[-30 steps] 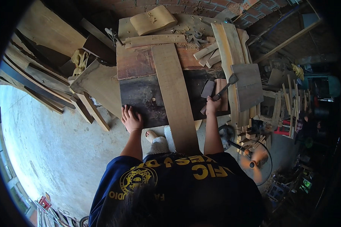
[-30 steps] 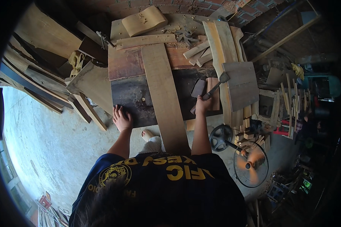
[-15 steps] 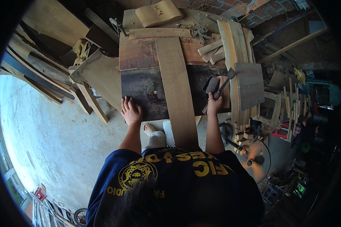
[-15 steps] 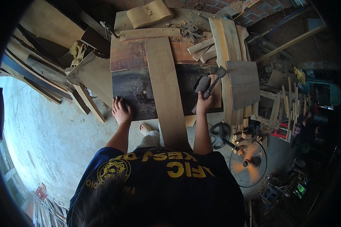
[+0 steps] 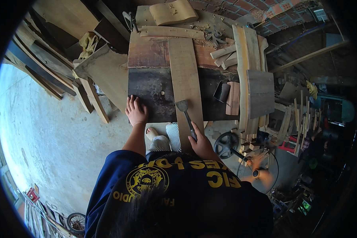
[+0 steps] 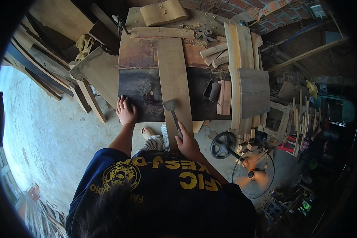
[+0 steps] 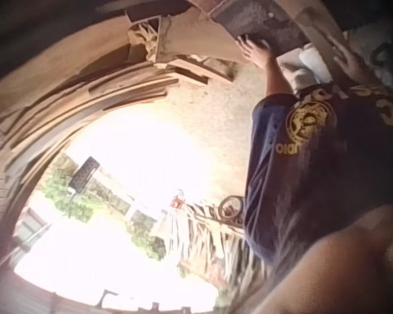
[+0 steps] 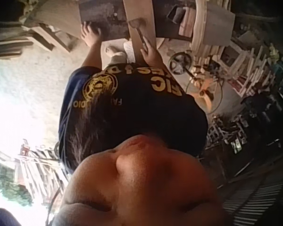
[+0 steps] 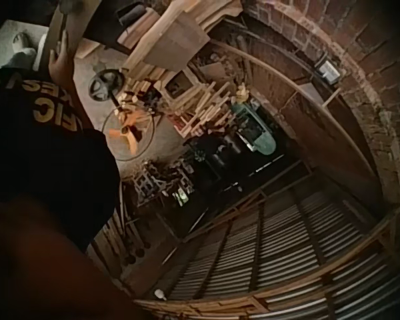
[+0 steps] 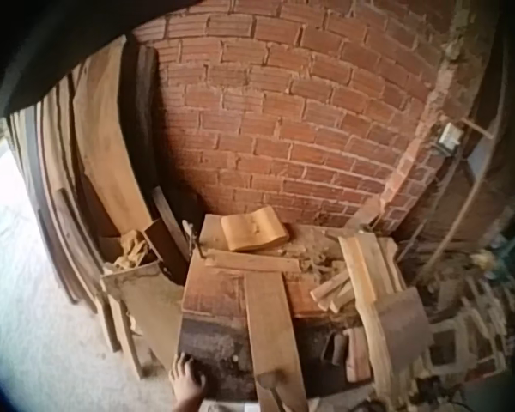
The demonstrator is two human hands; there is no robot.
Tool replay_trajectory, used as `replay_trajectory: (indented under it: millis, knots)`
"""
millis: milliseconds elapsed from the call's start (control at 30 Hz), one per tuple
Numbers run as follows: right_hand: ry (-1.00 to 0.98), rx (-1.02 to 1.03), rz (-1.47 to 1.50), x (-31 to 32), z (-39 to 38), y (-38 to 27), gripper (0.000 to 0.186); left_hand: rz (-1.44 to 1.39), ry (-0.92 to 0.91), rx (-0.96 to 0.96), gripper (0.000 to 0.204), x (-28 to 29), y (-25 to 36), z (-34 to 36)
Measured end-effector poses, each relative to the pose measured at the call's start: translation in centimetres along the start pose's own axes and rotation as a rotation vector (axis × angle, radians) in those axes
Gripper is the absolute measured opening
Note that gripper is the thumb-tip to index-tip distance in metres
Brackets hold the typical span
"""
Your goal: The person smooths or carves wooden planks using a hand chisel.
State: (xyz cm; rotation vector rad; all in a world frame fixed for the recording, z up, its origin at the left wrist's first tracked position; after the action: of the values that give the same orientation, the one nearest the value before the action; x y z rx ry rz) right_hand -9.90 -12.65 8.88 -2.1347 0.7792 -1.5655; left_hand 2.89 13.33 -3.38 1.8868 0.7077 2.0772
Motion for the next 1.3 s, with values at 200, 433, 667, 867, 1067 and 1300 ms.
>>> replay_trajectory:
  millis: [200, 433, 667, 867, 1067, 1300]
  knots:
    - [0.024, 0.058, -0.174, -1.7, 1.4, -0.8, 0.054, -0.029, 0.028, -0.009, 0.042, 0.0, 0.0, -0.2]
    - [-0.073, -0.165, -0.336, -0.9, 13.5, -4.5, 0.047, -0.015, 0.026, 0.019, 0.042, 0.3, -0.7, -0.4]
    - [0.017, -0.138, -0.297, 1.8, 26.0, -4.4, 0.047, -0.044, 0.007, -0.007, 0.044, 0.1, 0.4, 0.1]
    - [-0.126, -0.194, -0.209, 2.5, 22.4, -5.6, 0.047, -0.042, 0.001, 0.016, 0.045, 0.0, -0.3, -0.3]
    - [-0.092, -0.204, -0.279, 0.8, 17.7, -5.6, 0.046, -0.04, 0.001, 0.027, 0.047, 0.3, -0.7, -0.4]
    - [-0.171, -0.281, -0.198, 3.5, 27.2, -7.2, 0.045, -0.046, 0.002, 0.003, 0.046, 0.3, -0.4, -0.3]
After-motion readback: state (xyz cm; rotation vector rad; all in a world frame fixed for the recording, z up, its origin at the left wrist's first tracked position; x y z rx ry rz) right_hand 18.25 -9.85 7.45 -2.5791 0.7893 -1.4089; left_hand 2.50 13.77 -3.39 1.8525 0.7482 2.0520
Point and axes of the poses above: each hand's wrist, its own z-axis towards the middle knuckle, its own x-axis out of the back of the hand, y = z × x, the point moved 3 cm from there along z, towards the middle knuckle, and after that the axes turned 9 degrees about -z, right-handed, at the moved point
